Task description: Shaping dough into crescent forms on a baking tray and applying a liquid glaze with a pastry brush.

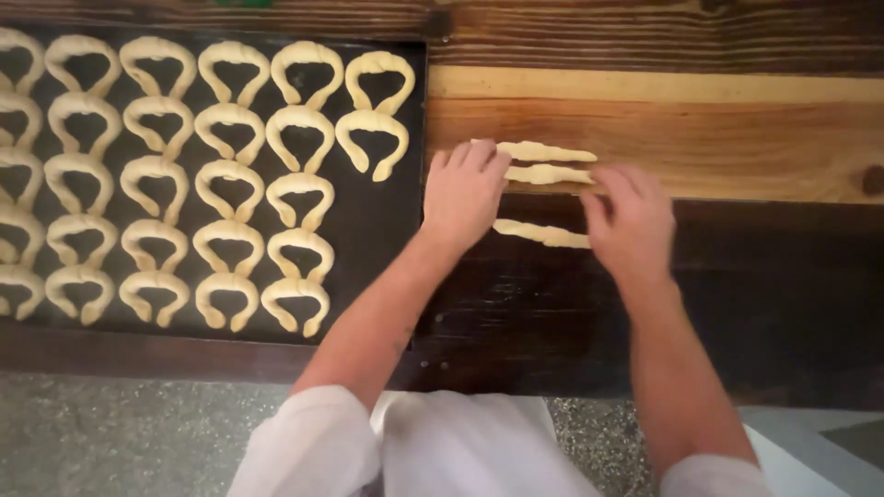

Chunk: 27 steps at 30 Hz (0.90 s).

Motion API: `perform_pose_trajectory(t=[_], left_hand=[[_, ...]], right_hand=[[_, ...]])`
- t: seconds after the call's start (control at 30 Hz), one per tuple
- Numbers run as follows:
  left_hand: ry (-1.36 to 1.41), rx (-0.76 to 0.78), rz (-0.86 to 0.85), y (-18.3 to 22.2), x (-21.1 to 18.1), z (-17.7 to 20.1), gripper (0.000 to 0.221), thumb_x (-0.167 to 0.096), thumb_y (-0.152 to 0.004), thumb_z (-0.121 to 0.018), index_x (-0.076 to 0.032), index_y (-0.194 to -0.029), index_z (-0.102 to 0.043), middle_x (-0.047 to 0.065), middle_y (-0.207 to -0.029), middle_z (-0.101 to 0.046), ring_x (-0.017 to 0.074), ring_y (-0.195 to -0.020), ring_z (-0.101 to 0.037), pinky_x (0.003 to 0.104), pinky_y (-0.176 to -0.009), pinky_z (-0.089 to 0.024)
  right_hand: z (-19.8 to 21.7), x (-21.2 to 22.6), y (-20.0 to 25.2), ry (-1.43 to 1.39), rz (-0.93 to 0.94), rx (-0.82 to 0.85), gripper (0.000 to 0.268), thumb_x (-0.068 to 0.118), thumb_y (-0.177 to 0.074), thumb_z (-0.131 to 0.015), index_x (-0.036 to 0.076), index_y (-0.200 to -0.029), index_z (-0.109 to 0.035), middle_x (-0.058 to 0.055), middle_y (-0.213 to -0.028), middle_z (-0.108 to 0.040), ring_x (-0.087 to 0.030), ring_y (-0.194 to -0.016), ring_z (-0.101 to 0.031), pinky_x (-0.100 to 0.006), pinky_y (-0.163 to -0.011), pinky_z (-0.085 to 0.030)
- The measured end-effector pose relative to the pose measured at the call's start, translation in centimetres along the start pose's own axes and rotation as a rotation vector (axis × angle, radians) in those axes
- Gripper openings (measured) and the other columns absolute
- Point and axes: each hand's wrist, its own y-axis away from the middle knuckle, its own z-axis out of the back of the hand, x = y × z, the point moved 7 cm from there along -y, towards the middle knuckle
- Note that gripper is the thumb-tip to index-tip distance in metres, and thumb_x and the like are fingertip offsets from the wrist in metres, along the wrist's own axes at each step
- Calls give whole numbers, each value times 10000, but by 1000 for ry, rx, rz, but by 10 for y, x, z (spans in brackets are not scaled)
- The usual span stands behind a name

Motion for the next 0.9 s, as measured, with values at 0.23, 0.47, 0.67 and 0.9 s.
perform_pose_trajectory(t=[0.23, 0.47, 0.67, 0.9], left_hand=[[-16, 113, 44, -43, 33, -57, 162, -335, -799, -767, -264, -935, -716, -52, -1066, -570, 227, -1130, -582, 425, -861, -498], [633, 352, 497, -26, 41, 34, 280, -349, -929, -576, -272, -1167, -703, 21, -1005, -783, 318, -1056, -728, 480, -899, -557], [1207, 328, 753, 56, 68, 93, 348, -204, -874, -706, -42, -1182, -702, 139, -755, -731, 175, -514, -656, 281, -510, -548], [1105, 301, 867, 126, 140, 151, 267, -121, -881, -765, -55, -1139, -775, 132, -788, -767, 153, -583, -704, 253, -518, -577]], right_hand=[[-107, -45, -61, 86, 228, 177, 165, 349, -881, -767, 239, -1003, -789, 7, -1070, -686, -268, -1014, -681, -436, -770, -588], [-27, 27, -69, -881, -443, 468, 258, 219, -1047, -568, 34, -1188, -679, -71, -629, -599, -177, -588, -597, -309, -597, -442], [-37, 83, -24, -1183, -440, 398, 258, 73, -967, -616, -46, -1182, -538, -155, -866, -643, -169, -735, -650, -246, -672, -509], [-72, 138, 19, -1061, -600, 68, 186, -35, -913, -739, -21, -1098, -716, -176, -739, -680, -172, -572, -642, -277, -557, -550]])
